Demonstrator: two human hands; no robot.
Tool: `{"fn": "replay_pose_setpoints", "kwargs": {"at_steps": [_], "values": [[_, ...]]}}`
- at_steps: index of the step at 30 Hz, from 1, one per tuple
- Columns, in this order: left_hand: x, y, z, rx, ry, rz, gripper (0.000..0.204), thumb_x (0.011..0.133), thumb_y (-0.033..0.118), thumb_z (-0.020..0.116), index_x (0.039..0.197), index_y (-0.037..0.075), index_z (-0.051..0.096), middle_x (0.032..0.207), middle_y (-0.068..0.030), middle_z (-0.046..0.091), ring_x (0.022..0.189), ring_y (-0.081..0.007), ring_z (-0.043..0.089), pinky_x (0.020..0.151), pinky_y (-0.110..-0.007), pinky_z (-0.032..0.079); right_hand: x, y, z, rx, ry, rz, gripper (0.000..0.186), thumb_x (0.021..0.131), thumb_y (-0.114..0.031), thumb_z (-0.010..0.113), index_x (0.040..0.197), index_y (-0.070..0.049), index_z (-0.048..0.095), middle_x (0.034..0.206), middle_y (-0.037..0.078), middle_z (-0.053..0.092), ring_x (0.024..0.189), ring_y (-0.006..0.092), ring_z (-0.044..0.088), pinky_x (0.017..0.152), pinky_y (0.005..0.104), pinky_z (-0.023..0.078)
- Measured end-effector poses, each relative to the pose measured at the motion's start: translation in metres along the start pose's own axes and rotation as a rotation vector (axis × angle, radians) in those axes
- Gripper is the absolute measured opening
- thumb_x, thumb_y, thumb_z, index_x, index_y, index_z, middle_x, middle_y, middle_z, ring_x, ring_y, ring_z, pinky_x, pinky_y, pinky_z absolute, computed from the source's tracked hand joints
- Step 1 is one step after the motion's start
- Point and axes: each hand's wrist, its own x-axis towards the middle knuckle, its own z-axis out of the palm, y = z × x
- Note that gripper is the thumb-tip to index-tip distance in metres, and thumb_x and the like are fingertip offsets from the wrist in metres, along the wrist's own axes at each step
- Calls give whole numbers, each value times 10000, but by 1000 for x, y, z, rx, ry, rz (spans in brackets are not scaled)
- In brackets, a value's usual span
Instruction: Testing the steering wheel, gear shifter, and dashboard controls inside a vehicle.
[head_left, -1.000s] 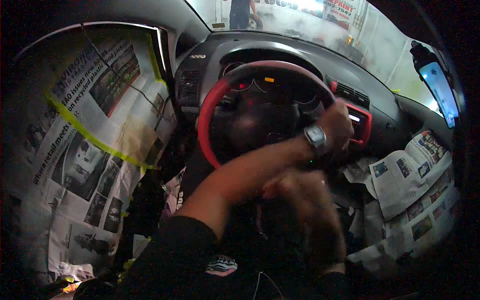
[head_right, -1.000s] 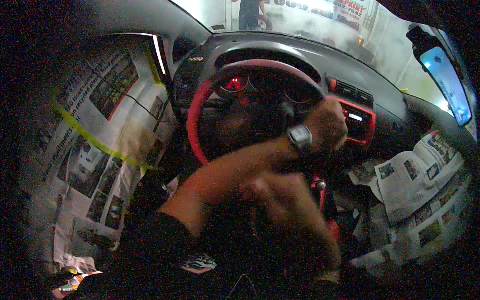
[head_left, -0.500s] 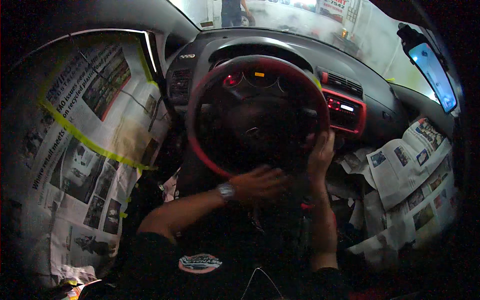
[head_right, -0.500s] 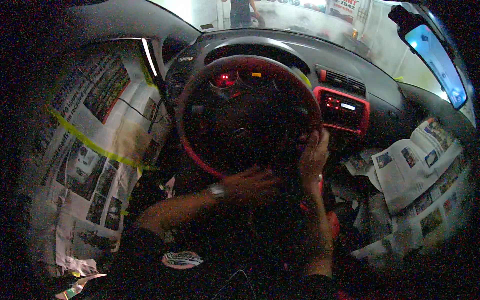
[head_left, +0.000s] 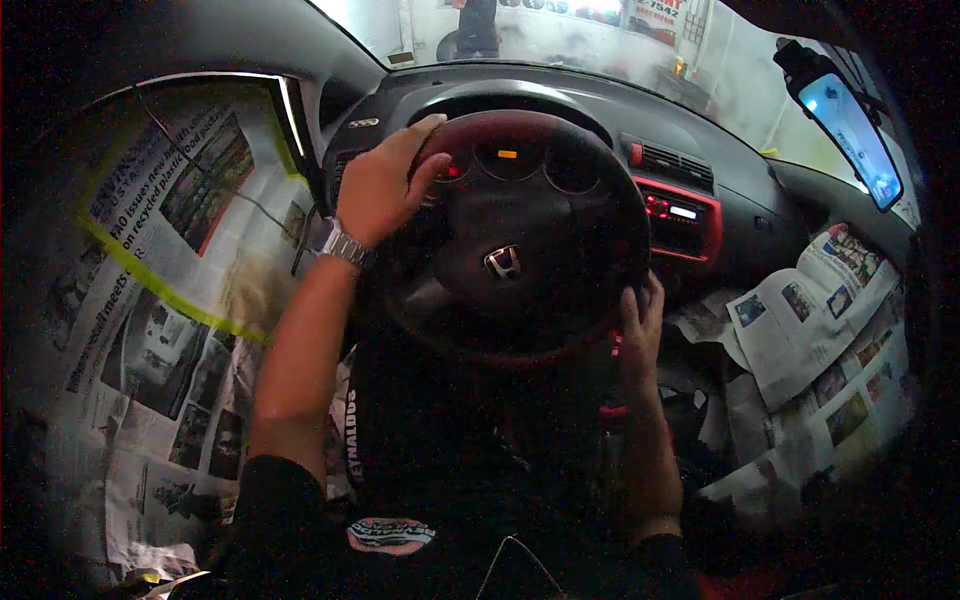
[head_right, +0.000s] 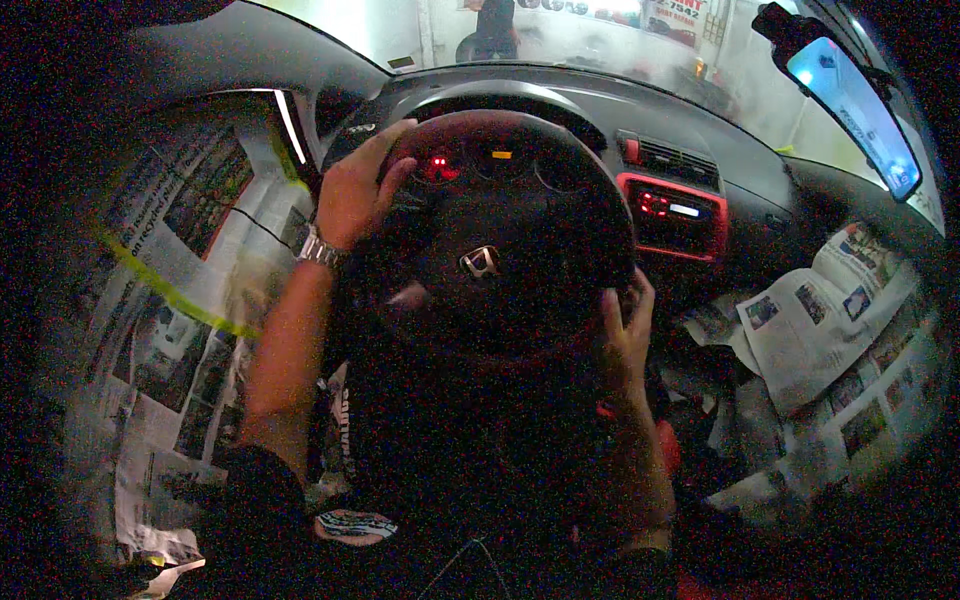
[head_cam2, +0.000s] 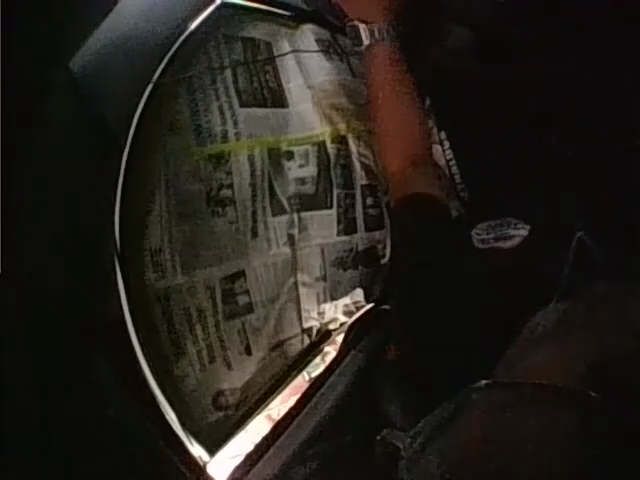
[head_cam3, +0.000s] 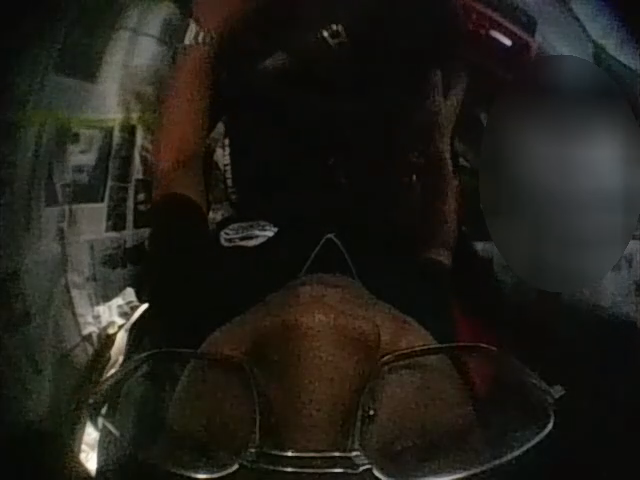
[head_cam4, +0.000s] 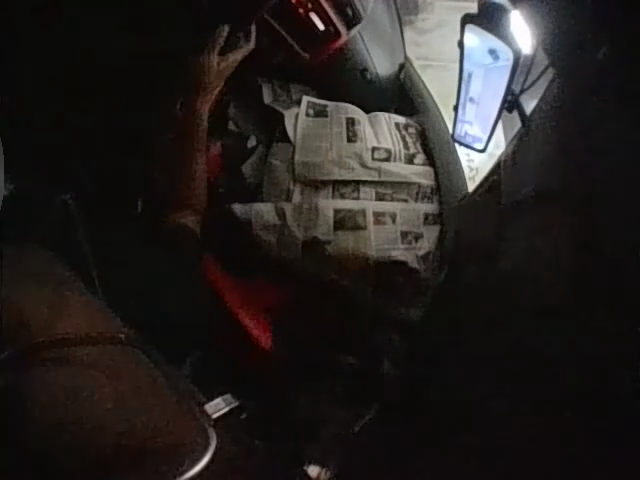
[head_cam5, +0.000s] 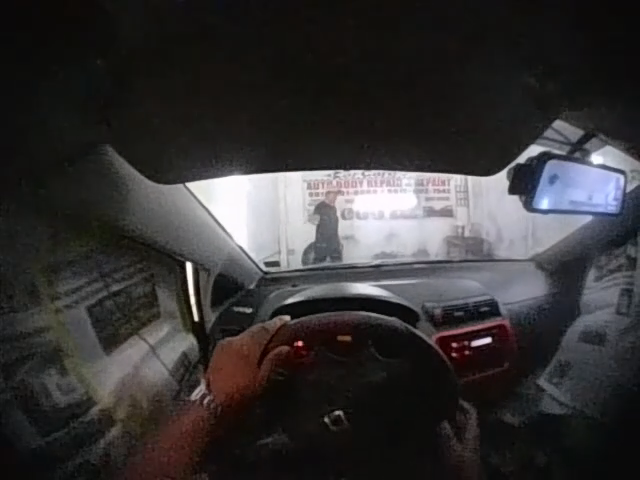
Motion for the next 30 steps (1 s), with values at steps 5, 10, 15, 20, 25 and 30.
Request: {"fn": "replay_pose_setpoints", "kwargs": {"at_steps": [5, 10, 15, 20, 25, 30], "values": [[18, 6, 3, 52, -36, 4, 505, 1004, 566, 544, 1338, 193, 611, 1056, -127, 730, 883, -372, 718, 703, -463, 572, 34, -11, 27, -273, 148, -231, 495, 1081, -264, 565, 1484, -17, 415, 1281, 137, 616, 1130, 224, 604, 995, 361, 477], [24, 33, 11, 70, 55, -157, 487, 1009, 584, 530, 1037, 117, 665, 870, -124, 710, 796, -371, 704, 626, -478, 537, 19, 16, 38, -191, 258, -120, 479, 1087, -279, 553, 1461, -6, 431, 1286, 173, 630, 1141, 249, 621, 1018, 388, 478], [40, 48, 19, 108, 92, -194, 523, 1038, 552, 496, 830, 92, 630, 803, -141, 684, 741, -391, 680, 596, -492, 513, 7, 28, 45, -212, 345, -209, 398, 1102, -242, 527, 1426, -30, 437, 1060, 54, 614, 864, 118, 592, 787, 275, 500], [42, 52, 21, 121, 107, -234, 512, 1064, 509, 459, 816, 96, 632, 793, -154, 676, 739, -411, 673, 605, -505, 513, 1, 33, 52, -79, 366, -116, 377, 1105, -233, 521, 1422, -48, 435, 1007, 16, 602, 793, 79, 571, 721, 243, 494], [42, 53, 21, 112, 77, -279, 513, 1069, 507, 448, 815, 101, 634, 795, -159, 678, 739, -415, 671, 610, -511, 512, 4, 37, 48, -212, 383, -174, 373, 1105, -245, 520, 1419, -59, 440, 1004, 13, 602, 778, 74, 565, 704, 241, 490], [42, 53, 21, 96, 98, -264, 505, 1071, 499, 460, 843, 95, 660, 821, -201, 680, 754, -449, 664, 618, -516, 510, 4, 34, 49, -75, 362, -85, 524, 1079, -347, 562, 1451, 1, 439, 1280, 155, 606, 1060, 217, 614, 818, 332, 563]]}}
